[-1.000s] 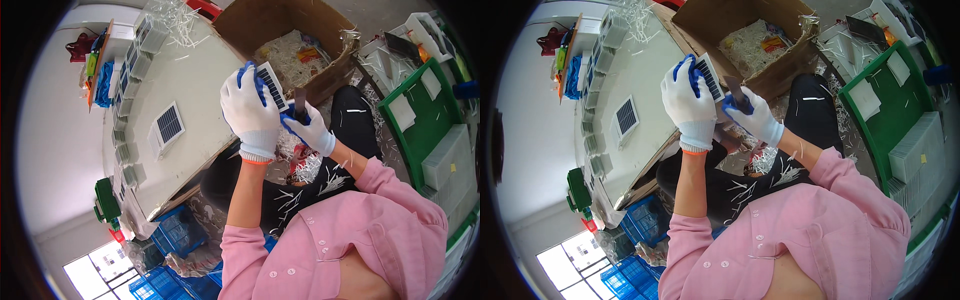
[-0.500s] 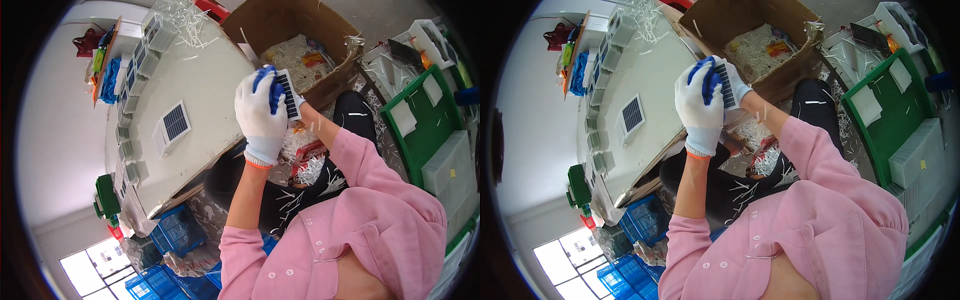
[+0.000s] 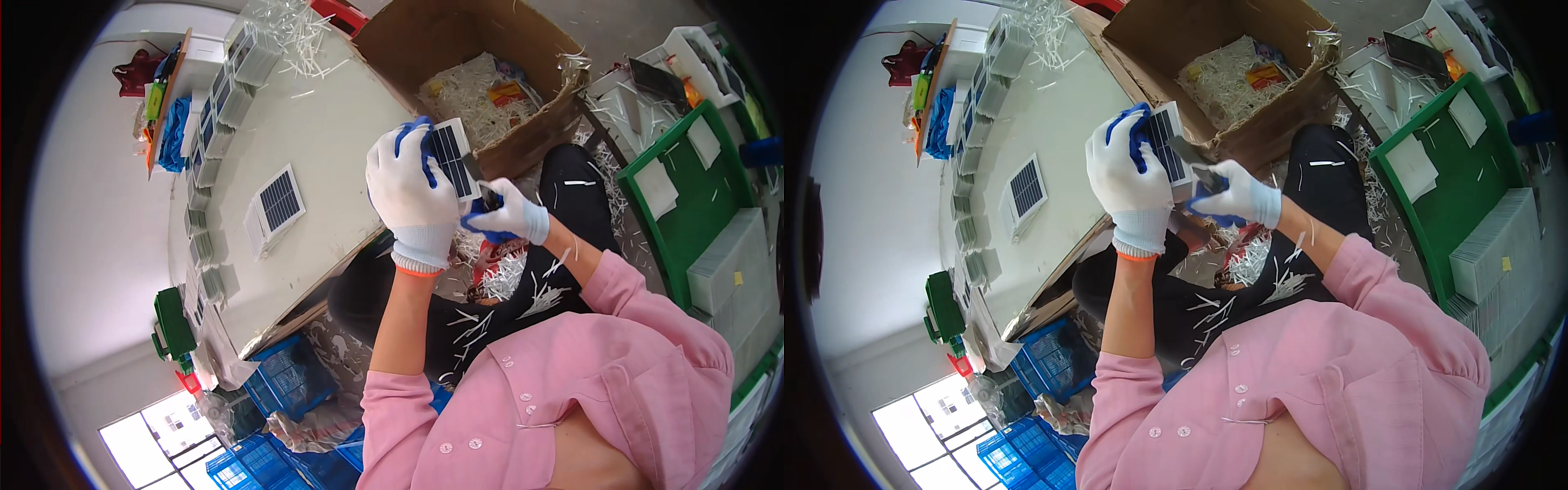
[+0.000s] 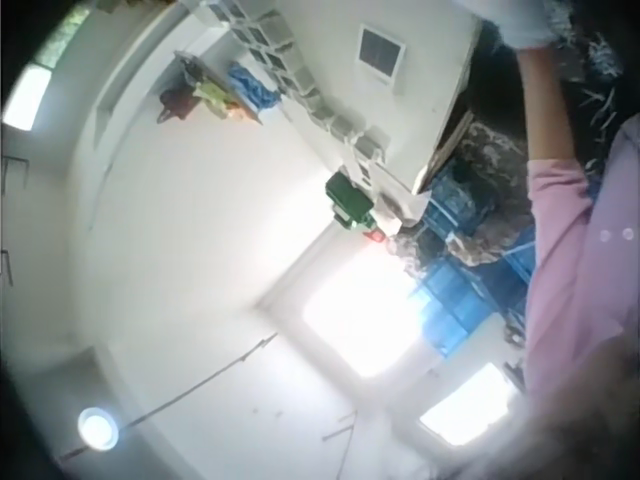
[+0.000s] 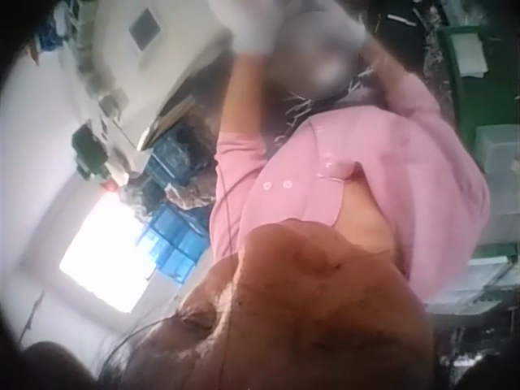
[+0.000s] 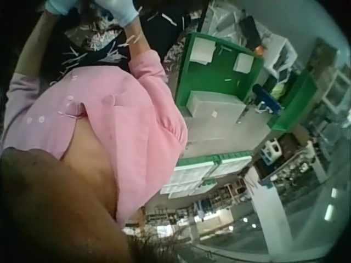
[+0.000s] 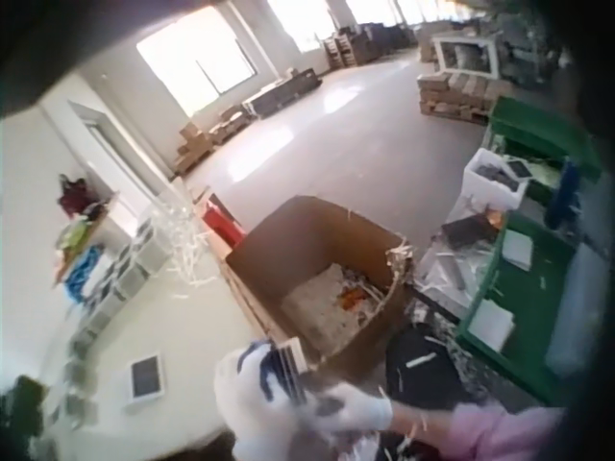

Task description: Trimming the excess edges of small solar panel components using a utility knife at a workbench.

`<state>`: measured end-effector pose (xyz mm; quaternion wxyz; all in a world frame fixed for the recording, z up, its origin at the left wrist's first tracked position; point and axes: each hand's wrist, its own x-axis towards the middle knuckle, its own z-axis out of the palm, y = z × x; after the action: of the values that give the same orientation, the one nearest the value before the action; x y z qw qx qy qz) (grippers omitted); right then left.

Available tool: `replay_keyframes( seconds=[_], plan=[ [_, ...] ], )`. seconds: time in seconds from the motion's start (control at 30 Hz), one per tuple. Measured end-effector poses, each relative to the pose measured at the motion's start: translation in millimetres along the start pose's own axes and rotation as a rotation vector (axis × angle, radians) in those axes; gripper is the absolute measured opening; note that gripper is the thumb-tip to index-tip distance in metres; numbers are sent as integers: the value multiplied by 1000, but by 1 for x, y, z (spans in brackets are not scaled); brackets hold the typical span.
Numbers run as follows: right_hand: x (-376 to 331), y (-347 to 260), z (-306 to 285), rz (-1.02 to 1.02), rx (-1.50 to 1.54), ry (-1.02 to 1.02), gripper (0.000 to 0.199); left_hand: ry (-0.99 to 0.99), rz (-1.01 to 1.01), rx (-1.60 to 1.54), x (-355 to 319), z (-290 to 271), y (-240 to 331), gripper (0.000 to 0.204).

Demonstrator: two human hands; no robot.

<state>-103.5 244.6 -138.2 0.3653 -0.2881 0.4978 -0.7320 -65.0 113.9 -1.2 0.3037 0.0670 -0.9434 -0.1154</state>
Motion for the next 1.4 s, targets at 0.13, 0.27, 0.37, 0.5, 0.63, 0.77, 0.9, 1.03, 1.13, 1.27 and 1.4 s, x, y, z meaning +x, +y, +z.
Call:
replay_keyframes(
  seconds=[0.13,0.27,0.37,0.5,0.63,0.77,0.9,1.03,1.13,1.27,1.4],
  plan=[
    [-10,-7,-1,38,-144,39,16,11,7,46,-2,1,0,39],
    [16,-30,0,42,-56,56,11,-4,-7,74,0,1,-1,39],
    [4,-15,6,64,33,-10,9,-7,-22,49,-2,1,-2,38],
    [-31,-2,20,-297,-644,-378,15,-6,-58,75,-1,3,-1,39],
    [-23,-17,25,203,247,272,19,5,-25,61,-2,3,1,41],
    [11,-4,32,-349,-291,508,32,-40,-67,153,-2,2,5,42],
    [69,16,32,-515,-209,684,39,-63,-33,146,2,2,9,43],
    [126,40,9,-277,-430,523,32,-66,4,112,7,5,9,42],
    [136,40,5,-151,-236,599,31,-61,7,46,1,6,2,44],
    [73,-11,8,-504,-219,560,48,-41,-57,15,-1,-8,-1,45],
    [31,-83,-21,-795,-809,251,59,-79,-21,-263,0,-9,-8,45]
  ],
)
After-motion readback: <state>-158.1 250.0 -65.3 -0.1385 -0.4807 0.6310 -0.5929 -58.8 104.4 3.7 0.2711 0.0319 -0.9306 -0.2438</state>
